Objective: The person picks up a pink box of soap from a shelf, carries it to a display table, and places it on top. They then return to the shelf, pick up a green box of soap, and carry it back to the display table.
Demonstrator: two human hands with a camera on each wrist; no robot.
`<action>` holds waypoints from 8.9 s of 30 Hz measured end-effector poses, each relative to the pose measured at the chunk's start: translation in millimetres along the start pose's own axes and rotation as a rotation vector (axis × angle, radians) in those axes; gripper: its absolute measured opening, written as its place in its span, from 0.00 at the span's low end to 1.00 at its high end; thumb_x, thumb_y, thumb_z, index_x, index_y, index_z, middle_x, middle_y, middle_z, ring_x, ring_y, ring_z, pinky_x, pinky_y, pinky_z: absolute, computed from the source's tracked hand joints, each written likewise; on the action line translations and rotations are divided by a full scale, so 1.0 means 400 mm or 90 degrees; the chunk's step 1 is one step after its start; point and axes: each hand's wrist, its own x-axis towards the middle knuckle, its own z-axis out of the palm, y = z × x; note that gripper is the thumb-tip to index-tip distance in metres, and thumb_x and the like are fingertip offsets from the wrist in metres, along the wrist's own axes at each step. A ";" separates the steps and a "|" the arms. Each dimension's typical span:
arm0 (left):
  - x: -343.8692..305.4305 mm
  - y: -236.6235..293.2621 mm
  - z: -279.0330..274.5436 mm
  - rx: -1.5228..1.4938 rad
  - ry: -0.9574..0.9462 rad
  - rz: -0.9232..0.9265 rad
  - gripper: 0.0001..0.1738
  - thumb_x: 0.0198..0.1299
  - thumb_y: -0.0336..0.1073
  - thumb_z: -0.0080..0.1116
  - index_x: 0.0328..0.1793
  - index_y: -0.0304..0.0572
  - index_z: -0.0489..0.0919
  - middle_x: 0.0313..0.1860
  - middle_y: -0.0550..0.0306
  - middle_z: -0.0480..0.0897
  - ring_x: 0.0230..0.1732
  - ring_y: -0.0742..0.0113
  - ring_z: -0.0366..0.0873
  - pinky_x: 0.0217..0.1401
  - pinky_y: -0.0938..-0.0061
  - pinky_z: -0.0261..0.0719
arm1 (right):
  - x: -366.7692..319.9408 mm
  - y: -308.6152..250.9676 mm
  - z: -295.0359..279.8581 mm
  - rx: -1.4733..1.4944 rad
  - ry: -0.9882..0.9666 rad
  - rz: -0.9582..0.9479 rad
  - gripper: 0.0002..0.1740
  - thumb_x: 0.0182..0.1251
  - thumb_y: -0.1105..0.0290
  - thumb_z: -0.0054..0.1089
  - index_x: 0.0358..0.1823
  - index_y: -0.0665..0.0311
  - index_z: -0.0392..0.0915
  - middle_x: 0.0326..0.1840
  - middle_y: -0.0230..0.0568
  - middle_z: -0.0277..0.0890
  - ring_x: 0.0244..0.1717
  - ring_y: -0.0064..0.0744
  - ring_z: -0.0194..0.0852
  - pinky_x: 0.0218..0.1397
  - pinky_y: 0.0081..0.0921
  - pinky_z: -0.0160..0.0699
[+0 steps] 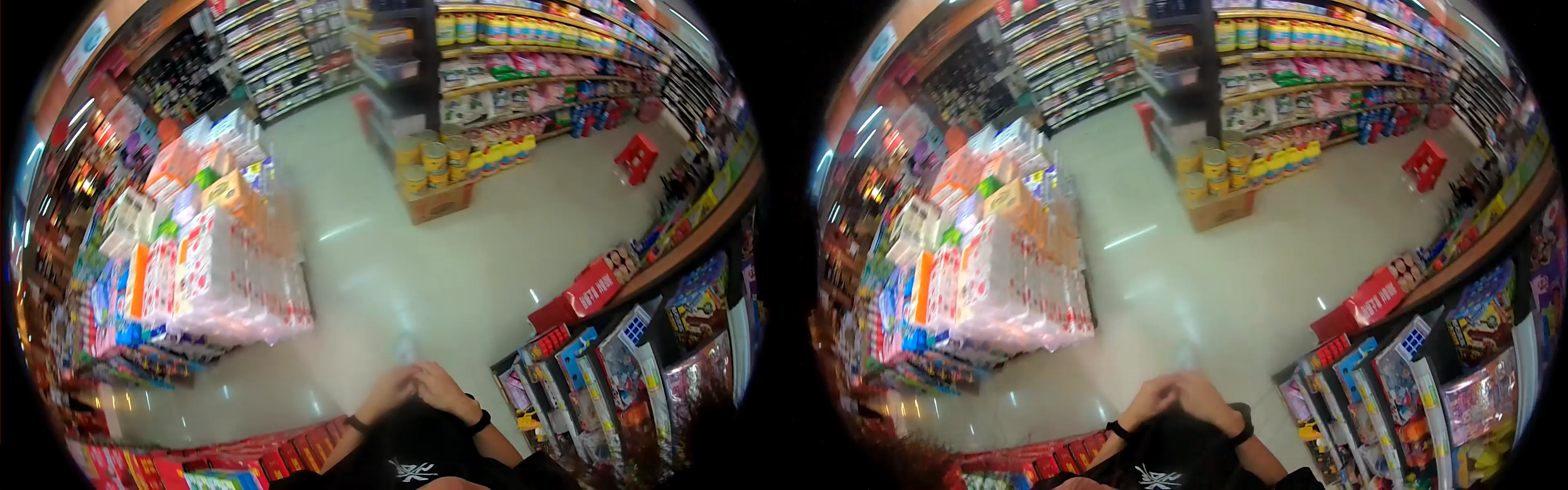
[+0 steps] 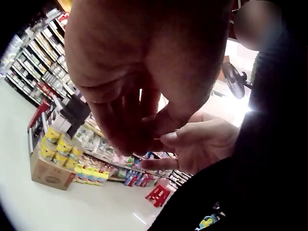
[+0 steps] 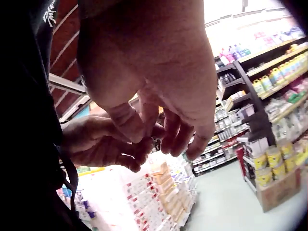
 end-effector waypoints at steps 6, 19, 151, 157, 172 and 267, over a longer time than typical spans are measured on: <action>0.189 0.013 0.003 -0.046 -0.165 -0.014 0.21 0.59 0.31 0.59 0.60 0.41 0.79 0.51 0.43 0.84 0.51 0.41 0.81 0.56 0.58 0.79 | 0.023 0.102 -0.069 0.011 0.040 0.108 0.10 0.58 0.77 0.52 0.41 0.67 0.78 0.58 0.52 0.75 0.60 0.56 0.71 0.66 0.43 0.70; 0.722 -0.078 -0.014 -0.116 -0.210 0.049 0.24 0.54 0.21 0.50 0.58 0.40 0.81 0.49 0.44 0.85 0.45 0.52 0.83 0.46 0.67 0.80 | 0.339 0.244 -0.399 -0.097 0.007 0.263 0.14 0.65 0.68 0.58 0.51 0.58 0.79 0.60 0.42 0.77 0.65 0.45 0.71 0.74 0.54 0.59; 4.705 0.569 1.913 -0.051 -0.768 0.312 0.22 0.63 0.36 0.55 0.63 0.42 0.79 0.46 0.42 0.85 0.49 0.42 0.82 0.52 0.57 0.79 | 0.821 2.529 -3.711 -0.057 0.542 0.380 0.17 0.69 0.69 0.56 0.57 0.62 0.80 0.56 0.50 0.79 0.57 0.54 0.77 0.61 0.41 0.76; 4.860 0.582 2.001 0.003 -0.677 0.281 0.17 0.59 0.31 0.51 0.54 0.38 0.81 0.46 0.41 0.84 0.50 0.42 0.82 0.53 0.57 0.79 | 0.853 2.624 -3.917 -0.167 0.648 0.401 0.12 0.67 0.73 0.62 0.51 0.62 0.82 0.47 0.46 0.83 0.49 0.49 0.80 0.54 0.38 0.80; 5.149 0.606 2.126 -0.017 -0.648 0.288 0.15 0.62 0.32 0.57 0.53 0.35 0.79 0.45 0.43 0.84 0.49 0.48 0.83 0.54 0.61 0.80 | 0.919 2.837 -4.183 -0.054 0.591 0.404 0.10 0.67 0.72 0.59 0.48 0.62 0.83 0.47 0.46 0.83 0.48 0.46 0.81 0.51 0.36 0.82; 7.008 1.721 2.147 0.592 0.578 0.383 0.33 0.44 0.34 0.73 0.60 0.41 0.76 0.59 0.47 0.78 0.60 0.45 0.75 0.67 0.50 0.70 | 2.184 3.462 -6.570 -0.374 0.270 -0.694 0.35 0.43 0.60 0.79 0.58 0.50 0.79 0.74 0.56 0.61 0.74 0.57 0.53 0.75 0.55 0.50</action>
